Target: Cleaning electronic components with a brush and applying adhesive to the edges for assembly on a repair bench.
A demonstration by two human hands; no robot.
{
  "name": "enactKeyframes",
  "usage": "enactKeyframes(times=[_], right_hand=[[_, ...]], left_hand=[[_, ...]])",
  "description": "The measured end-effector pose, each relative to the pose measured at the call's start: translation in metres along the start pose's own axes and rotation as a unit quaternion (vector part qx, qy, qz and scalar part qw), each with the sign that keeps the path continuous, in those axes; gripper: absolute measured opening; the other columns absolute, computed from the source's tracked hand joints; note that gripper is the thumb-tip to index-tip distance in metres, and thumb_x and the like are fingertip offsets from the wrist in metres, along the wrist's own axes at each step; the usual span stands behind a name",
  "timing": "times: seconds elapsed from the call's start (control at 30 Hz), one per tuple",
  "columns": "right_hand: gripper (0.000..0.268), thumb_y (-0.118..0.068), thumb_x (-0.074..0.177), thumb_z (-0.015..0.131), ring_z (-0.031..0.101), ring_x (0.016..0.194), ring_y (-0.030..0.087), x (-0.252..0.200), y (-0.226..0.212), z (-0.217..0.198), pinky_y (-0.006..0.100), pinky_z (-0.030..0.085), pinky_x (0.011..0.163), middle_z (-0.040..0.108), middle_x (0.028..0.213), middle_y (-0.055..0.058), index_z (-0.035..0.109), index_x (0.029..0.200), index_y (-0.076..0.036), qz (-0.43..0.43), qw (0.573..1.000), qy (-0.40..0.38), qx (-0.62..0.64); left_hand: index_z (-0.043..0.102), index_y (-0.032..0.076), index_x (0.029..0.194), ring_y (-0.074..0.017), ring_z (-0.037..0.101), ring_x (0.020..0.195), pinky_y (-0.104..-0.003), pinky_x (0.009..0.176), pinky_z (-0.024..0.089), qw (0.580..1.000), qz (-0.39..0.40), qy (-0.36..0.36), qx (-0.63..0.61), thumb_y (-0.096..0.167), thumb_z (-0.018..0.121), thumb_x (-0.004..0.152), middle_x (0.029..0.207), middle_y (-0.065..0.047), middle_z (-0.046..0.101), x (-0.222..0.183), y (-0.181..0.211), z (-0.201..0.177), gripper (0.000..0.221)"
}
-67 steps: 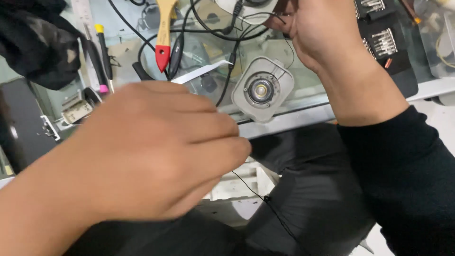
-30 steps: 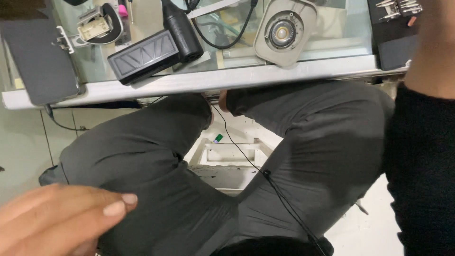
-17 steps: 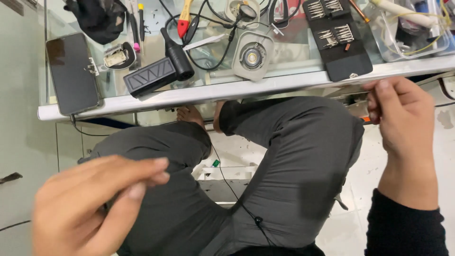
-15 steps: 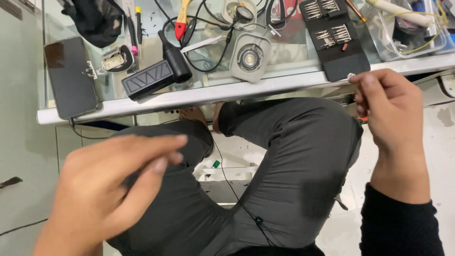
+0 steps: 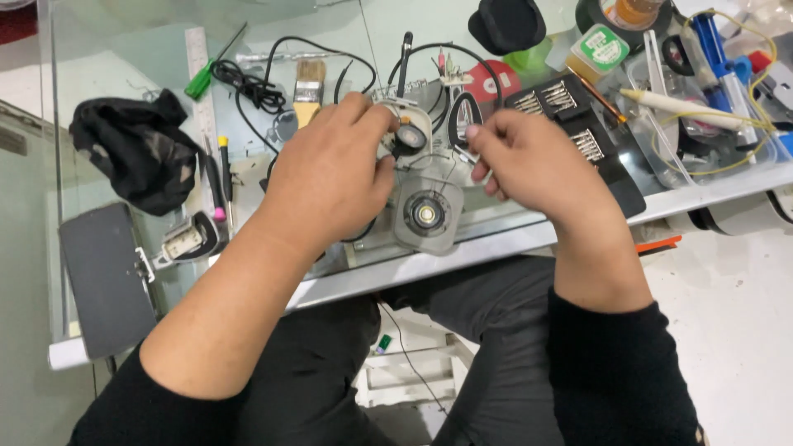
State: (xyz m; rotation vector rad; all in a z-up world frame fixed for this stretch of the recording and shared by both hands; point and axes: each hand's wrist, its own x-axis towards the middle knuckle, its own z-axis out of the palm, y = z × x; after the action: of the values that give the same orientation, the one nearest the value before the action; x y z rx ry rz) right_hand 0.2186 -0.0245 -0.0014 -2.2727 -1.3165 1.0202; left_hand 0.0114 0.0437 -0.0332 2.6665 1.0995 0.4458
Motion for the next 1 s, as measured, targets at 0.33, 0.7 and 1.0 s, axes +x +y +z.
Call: enactKeyframes(times=[0.33, 0.7, 1.0], right_hand=[[0.030, -0.035, 0.103, 0.056, 0.070, 0.070, 0.015, 0.020, 0.018, 0.003, 0.029, 0.056, 0.067, 0.081, 0.085, 0.004, 0.066, 0.090, -0.010, 0.058, 0.993, -0.092, 0.051], [0.021, -0.024, 0.100, 0.060, 0.059, 0.053, 0.014, 0.029, 0.032, 0.022, 0.031, 0.052, 0.058, 0.071, 0.065, 0.002, 0.077, 0.110, -0.016, -0.075, 0.993, 0.015, 0.092], [0.031, -0.018, 0.101, 0.055, 0.058, 0.058, 0.021, 0.018, 0.022, 0.030, 0.036, 0.051, 0.061, 0.070, 0.064, 0.012, 0.078, 0.120, -0.010, -0.108, 0.986, 0.043, 0.115]], left_hand=[[0.069, 0.016, 0.122, -0.0336, 0.060, 0.106, -0.053, 0.085, 0.043, 0.996, 0.004, -0.014, 0.084, 0.036, 0.060, 0.096, 0.118, -0.003, 0.073, 0.042, -0.011, 0.016, 0.034], [0.074, -0.001, 0.114, -0.0410, 0.075, 0.084, -0.051, 0.071, 0.058, 0.966, -0.227, -0.103, -0.071, 0.027, 0.063, 0.093, 0.084, -0.020, 0.075, 0.059, -0.033, 0.019, 0.036], [0.072, -0.002, 0.117, -0.0305, 0.074, 0.081, -0.044, 0.073, 0.057, 0.934, -0.255, 0.026, -0.251, 0.021, 0.059, 0.098, 0.085, -0.016, 0.077, 0.048, -0.027, 0.013, 0.033]])
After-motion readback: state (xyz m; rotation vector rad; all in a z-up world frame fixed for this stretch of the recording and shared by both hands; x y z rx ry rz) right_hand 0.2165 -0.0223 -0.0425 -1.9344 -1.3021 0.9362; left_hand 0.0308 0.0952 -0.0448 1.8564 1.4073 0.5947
